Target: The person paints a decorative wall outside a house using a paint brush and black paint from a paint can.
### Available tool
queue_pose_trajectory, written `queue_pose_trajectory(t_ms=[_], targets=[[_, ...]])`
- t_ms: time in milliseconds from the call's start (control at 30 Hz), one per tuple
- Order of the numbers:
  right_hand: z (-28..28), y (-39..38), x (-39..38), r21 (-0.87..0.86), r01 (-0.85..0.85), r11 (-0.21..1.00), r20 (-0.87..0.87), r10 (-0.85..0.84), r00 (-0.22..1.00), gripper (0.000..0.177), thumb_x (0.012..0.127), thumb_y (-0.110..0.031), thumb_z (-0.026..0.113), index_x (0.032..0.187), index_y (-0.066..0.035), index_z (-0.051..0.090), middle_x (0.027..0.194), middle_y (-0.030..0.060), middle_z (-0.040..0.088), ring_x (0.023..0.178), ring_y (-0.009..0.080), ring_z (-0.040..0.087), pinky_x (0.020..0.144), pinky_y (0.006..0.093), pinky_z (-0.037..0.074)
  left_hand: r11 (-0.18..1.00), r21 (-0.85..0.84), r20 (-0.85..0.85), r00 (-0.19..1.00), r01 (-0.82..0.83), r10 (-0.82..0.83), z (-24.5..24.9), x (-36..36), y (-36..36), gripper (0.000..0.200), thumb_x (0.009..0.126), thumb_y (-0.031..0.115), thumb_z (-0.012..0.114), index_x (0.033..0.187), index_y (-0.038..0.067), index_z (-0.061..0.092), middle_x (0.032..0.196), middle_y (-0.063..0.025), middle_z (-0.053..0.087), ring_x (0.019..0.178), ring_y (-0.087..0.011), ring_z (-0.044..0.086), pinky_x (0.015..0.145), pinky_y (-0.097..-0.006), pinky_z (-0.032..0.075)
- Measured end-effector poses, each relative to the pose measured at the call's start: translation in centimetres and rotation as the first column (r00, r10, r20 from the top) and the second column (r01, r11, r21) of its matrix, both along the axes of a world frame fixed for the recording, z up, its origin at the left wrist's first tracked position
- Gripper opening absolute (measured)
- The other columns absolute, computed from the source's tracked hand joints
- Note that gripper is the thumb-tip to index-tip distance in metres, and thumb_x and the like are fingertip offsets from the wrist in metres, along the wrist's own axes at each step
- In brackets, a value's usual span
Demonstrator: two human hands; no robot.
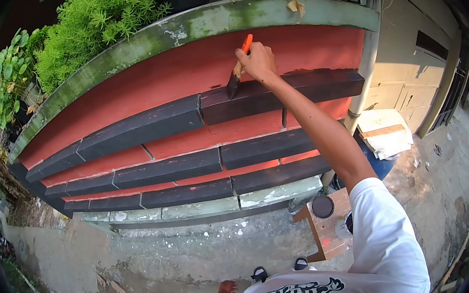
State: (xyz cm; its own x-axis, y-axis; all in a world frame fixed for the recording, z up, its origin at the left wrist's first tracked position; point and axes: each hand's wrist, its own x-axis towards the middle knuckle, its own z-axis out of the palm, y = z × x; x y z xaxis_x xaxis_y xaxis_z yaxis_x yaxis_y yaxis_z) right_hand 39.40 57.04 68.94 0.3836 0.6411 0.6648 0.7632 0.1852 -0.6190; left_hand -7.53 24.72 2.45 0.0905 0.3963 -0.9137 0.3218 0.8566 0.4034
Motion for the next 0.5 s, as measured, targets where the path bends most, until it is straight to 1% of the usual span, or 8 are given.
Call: queue_pose_trajectory(t_ms=[100,167,233,267,367,400,433,500], targets=[[-1.1,-1.1,4.6,-0.012,0.029,1.0,-0.066,-0.03,0.997,0.034,0.088,-0.029,0.064,0.074,0.001,0.069,0.064,0.0174,0.069,0.076,0.037,0.072,0.083,0.0429,0.056,1.0,-0.022,0.005,1.0,0.007,-0.007,-0.7,-0.2,-0.7,0.026,0.096,0.029,0.052,0.114,0.013,0.063,0.097,-0.0041,0.07,0.08,-0.02,0.066,0.072,-0.0394,0.049],[-1.1,-2.6,8.1,-0.031,0.095,0.995,-0.099,-0.098,0.99,0.034,0.088,-0.029,0.065,0.075,0.003,0.068,0.067,0.0209,0.069,0.079,0.0396,0.071,0.083,0.0447,0.055,0.999,-0.037,0.008,1.0,0.026,-0.026,-1.0,0.1,-0.6,0.026,0.097,0.03,0.052,0.114,0.013,0.063,0.097,-0.0043,0.07,0.08,-0.0198,0.066,0.071,-0.0386,0.049],[-1.5,-3.3,11.9,0.039,0.299,0.953,0.126,-0.302,0.945,0.039,0.089,-0.033,0.064,0.075,0.003,0.068,0.067,0.0192,0.07,0.075,0.0369,0.072,0.076,0.045,0.056,0.997,-0.055,-0.009,0.999,0.052,-0.053,-0.8,0.5,-0.3,0.027,0.097,0.03,0.052,0.114,0.013,0.063,0.098,-0.0047,0.07,0.081,-0.0197,0.067,0.07,-0.0378,0.05],[-1.6,-3.5,13.9,0.024,0.294,0.955,0.11,-0.295,0.949,0.039,0.088,-0.033,0.065,0.074,0.004,0.067,0.07,0.0223,0.069,0.08,0.0415,0.07,0.077,0.0475,0.055,0.997,-0.047,0.003,0.998,0.058,-0.058,-0.9,0.7,0.0,0.027,0.097,0.029,0.052,0.115,0.013,0.063,0.098,-0.0049,0.07,0.08,-0.0196,0.067,0.069,-0.0373,0.05],[-0.5,-6.4,16.4,0.028,0.366,0.93,0.183,-0.365,0.913,0.036,0.087,-0.03,0.065,0.079,0.005,0.068,0.079,0.0281,0.069,0.082,0.047,0.068,0.082,0.0518,0.053,0.997,-0.007,0.001,0.997,0.071,-0.071,-1.0,1.4,0.9,0.026,0.096,0.026,0.053,0.115,0.012,0.064,0.098,-0.0055,0.071,0.08,-0.0195,0.067,0.066,-0.0362,0.05],[-0.1,-6.9,16.9,0.031,0.404,0.914,0.278,-0.396,0.875,0.035,0.088,-0.029,0.064,0.078,0.005,0.067,0.078,0.0282,0.068,0.082,0.0473,0.068,0.081,0.0526,0.053,0.997,0.016,-0.021,0.997,0.071,-0.07,-0.3,2.2,1.4,0.026,0.096,0.026,0.054,0.115,0.012,0.064,0.097,-0.0058,0.071,0.079,-0.0196,0.067,0.066,-0.036,0.05],[0.1,-7.2,16.8,0.058,0.406,0.912,0.307,-0.403,0.862,0.035,0.088,-0.029,0.064,0.077,0.004,0.067,0.079,0.0284,0.068,0.082,0.0474,0.068,0.081,0.0526,0.054,0.997,0.041,-0.044,0.997,0.068,-0.066,0.0,2.8,1.8,0.025,0.095,0.025,0.054,0.115,0.011,0.064,0.097,-0.006,0.07,0.079,-0.0197,0.067,0.065,-0.0358,0.05],[0.7,-6.9,15.5,0.116,0.399,0.909,0.363,-0.413,0.835,0.035,0.088,-0.029,0.063,0.076,0.004,0.067,0.079,0.0287,0.068,0.082,0.0475,0.068,0.08,0.0525,0.054,0.994,0.077,-0.033,0.997,0.072,-0.07,0.8,3.7,2.3,0.027,0.096,0.026,0.055,0.118,0.011,0.063,0.104,-0.0063,0.07,0.088,-0.0212,0.068,0.073,-0.0383,0.051]])
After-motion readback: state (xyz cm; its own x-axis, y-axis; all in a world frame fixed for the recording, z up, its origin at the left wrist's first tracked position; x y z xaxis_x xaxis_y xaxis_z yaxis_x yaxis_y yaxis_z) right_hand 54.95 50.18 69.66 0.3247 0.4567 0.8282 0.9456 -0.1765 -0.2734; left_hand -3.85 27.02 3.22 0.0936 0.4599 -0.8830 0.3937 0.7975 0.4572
